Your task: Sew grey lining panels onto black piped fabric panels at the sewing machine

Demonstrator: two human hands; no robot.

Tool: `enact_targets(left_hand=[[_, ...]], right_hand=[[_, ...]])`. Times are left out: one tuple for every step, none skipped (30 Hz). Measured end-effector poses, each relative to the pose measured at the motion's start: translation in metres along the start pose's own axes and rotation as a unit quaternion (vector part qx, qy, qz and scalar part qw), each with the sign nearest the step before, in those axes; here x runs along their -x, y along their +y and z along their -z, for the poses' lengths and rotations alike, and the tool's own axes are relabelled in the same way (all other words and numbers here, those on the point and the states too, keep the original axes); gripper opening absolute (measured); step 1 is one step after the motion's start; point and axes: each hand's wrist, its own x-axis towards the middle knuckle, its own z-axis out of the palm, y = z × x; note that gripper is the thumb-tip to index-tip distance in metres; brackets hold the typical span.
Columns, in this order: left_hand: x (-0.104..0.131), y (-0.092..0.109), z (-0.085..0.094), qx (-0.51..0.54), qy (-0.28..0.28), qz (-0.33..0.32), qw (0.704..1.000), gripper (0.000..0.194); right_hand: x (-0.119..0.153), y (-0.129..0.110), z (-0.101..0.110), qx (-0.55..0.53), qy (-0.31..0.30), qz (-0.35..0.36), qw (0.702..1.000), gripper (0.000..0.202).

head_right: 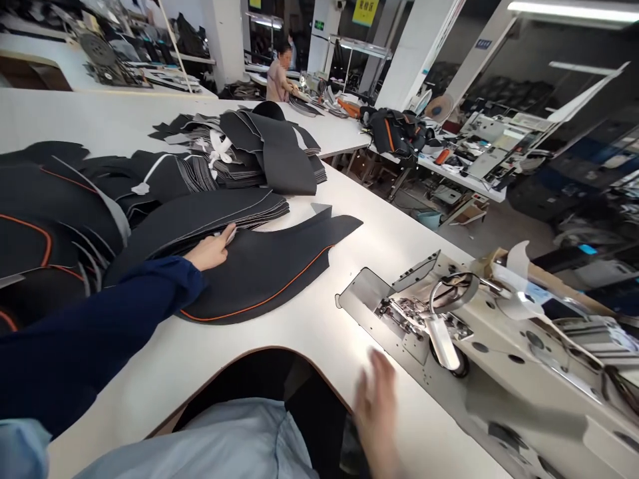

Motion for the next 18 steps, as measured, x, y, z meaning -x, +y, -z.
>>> enact_targets(left_hand=[[-0.001,-0.003,0.005,-0.057,-0.003,-0.018,0.998,0.083],[0.0,-0.006,0.011,-0.088,-0.004,-0.027,0.996,0.083],[0.002,-0.009,0.019,-0.112,-0.009,-0.029,0.993,0.08],[0.004,-0.013,0.028,-0.136,-0.024,-0.026,0.99,0.075],[0.008,-0.017,0.038,-0.162,-0.049,-0.02,0.985,0.067],[0.012,-0.022,0.047,-0.187,-0.078,-0.013,0.979,0.056],[0.014,-0.026,0.057,-0.21,-0.1,-0.009,0.973,0.045],[0.016,-0.031,0.067,-0.227,-0.107,-0.008,0.968,0.037],[0.015,-0.035,0.075,-0.237,-0.097,-0.009,0.967,0.036],[0.012,-0.039,0.083,-0.239,-0.072,-0.015,0.968,0.041],[0.006,-0.042,0.089,-0.234,-0.035,-0.024,0.971,0.046],[-0.002,-0.045,0.093,-0.225,0.002,-0.037,0.974,0.051],[-0.012,-0.047,0.094,-0.215,0.028,-0.052,0.975,0.054],[-0.023,-0.048,0.095,-0.207,0.042,-0.061,0.976,0.057],[-0.035,-0.047,0.094,-0.202,0.043,-0.061,0.976,0.059],[-0.046,-0.047,0.093,-0.2,0.034,-0.054,0.978,0.06],[-0.056,-0.045,0.092,-0.198,0.019,-0.045,0.979,0.059],[-0.065,-0.042,0.091,-0.196,0.004,-0.037,0.98,0.058]], right_hand=[[-0.013,-0.005,-0.025,0.003,-0.03,0.033,0.999,0.038],[-0.027,-0.011,-0.051,-0.002,-0.055,0.067,0.996,0.038],[-0.04,-0.02,-0.078,0.023,-0.113,0.12,0.986,0.044],[-0.054,-0.031,-0.103,0.051,-0.162,0.164,0.972,0.05],[-0.066,-0.043,-0.127,0.07,-0.2,0.199,0.957,0.054],[-0.076,-0.055,-0.147,0.083,-0.235,0.235,0.94,0.055],[-0.084,-0.066,-0.163,0.096,-0.258,0.264,0.925,0.055],[-0.089,-0.076,-0.174,0.109,-0.274,0.289,0.911,0.052],[-0.093,-0.085,-0.182,0.123,-0.286,0.311,0.898,0.048],[-0.095,-0.091,-0.185,0.138,-0.296,0.329,0.886,0.045],[-0.096,-0.096,-0.185,0.151,-0.304,0.344,0.876,0.044],[-0.097,-0.099,-0.183,0.16,-0.312,0.356,0.866,0.043],[-0.098,-0.101,-0.179,0.163,-0.32,0.365,0.859,0.043],[-0.099,-0.102,-0.174,0.163,-0.328,0.37,0.854,0.043],[-0.101,-0.103,-0.17,0.158,-0.338,0.372,0.85,0.043],[-0.103,-0.104,-0.166,0.152,-0.349,0.371,0.847,0.042],[-0.107,-0.105,-0.162,0.144,-0.364,0.366,0.844,0.043],[-0.113,-0.106,-0.159,0.136,-0.382,0.358,0.841,0.043]])
